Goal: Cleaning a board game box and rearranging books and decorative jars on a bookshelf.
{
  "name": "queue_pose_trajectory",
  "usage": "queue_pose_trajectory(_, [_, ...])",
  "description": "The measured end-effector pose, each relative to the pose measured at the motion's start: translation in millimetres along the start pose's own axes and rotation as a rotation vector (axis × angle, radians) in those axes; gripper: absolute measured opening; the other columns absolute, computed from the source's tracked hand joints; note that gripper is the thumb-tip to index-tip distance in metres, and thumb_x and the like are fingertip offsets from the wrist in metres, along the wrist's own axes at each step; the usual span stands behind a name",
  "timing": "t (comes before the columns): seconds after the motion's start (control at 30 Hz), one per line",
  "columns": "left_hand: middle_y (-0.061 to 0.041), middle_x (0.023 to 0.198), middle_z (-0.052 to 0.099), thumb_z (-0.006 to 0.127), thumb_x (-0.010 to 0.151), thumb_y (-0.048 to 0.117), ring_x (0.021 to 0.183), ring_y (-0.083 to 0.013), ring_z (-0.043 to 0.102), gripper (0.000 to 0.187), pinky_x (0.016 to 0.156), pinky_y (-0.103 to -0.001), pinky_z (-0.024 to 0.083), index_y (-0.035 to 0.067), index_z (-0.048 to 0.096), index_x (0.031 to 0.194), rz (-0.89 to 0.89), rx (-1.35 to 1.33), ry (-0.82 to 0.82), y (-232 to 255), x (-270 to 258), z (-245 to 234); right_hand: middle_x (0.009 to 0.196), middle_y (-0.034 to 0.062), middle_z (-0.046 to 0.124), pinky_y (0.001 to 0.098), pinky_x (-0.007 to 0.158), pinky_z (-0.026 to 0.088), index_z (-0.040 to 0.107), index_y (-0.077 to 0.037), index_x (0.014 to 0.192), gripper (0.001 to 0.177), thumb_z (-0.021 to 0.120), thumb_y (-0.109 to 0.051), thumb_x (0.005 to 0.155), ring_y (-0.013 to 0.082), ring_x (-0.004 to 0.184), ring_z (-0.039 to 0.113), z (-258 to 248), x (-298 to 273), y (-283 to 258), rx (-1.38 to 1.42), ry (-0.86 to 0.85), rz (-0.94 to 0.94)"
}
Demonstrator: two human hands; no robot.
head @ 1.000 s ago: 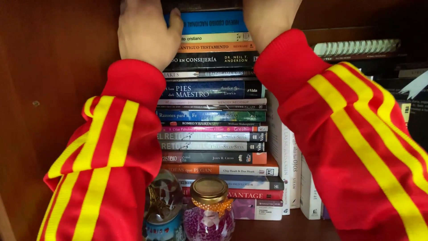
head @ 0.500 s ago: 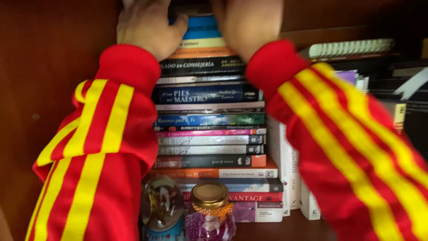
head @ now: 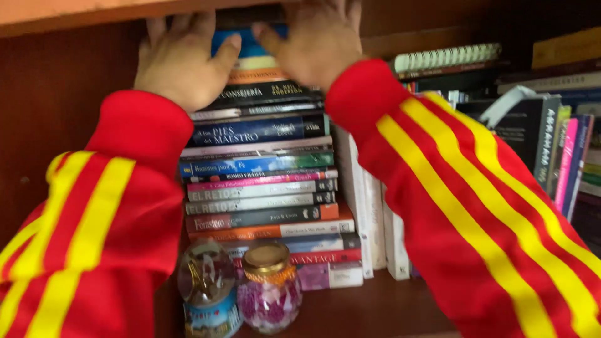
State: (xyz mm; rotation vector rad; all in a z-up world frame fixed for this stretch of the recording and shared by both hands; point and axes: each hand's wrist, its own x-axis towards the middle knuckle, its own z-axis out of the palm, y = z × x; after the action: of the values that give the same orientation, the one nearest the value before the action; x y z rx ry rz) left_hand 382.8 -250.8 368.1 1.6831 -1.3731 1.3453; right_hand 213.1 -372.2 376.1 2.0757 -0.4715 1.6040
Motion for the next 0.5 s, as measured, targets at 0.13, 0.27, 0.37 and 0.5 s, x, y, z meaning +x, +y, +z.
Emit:
queue_pose_trajectory(0.13, [-0.024,0.143,0.053,0.067,0.098,0.033,0.131,-0.0491,0.044,0.060,0.101,-0.058,0.042,0.002,0.051,0.147,0.218,-0.061,0.146,30,-29,-17,0.138,0.0193,0.060,0.0584,0.105,0.039,0.057,-0.006,0.137,0.053,0.074,-0.037,0.097,0.0426,0.133,0.049,-41,-84,-30,0.018,-0.026,-0.207])
queue_pose_trajectory(0.27, [-0.023,0.116,0.067,0.077,0.090,0.016,0.105,-0.0419,0.063,0.048,0.088,-0.049,0.052,-0.001,0.062,0.133,0.318,-0.238,0.096,87,-66,-47,0.139,0.0211,0.058,0.0474,0.108,0.049,0.053,0.001,0.139,0.053,0.075,-0.007,0.091,0.0392,0.130,0.057,-119,-195,-45,0.517,0.034,-0.275])
queue_pose_trajectory(0.37, [-0.013,0.083,0.073,0.069,0.088,-0.001,0.074,-0.0316,0.072,0.005,0.069,-0.041,0.056,0.001,0.072,0.092,0.345,-0.455,-0.009,133,-108,-63,0.122,0.0121,0.070,0.0369,0.094,0.059,0.067,-0.003,0.121,0.031,0.077,-0.004,0.092,0.0308,0.114,0.071,-157,-261,-27,0.568,0.022,-0.110])
queue_pose_trajectory(0.5, [-0.004,0.079,0.076,0.069,0.087,0.004,0.070,-0.0180,0.075,0.007,0.058,-0.031,0.058,0.007,0.071,0.082,-0.036,-0.778,-0.149,190,-201,-81,0.097,0.0080,0.070,0.0299,0.077,0.059,0.072,-0.004,0.098,0.017,0.080,-0.003,0.083,0.0195,0.088,0.073,-181,-330,24,0.604,0.046,0.029])
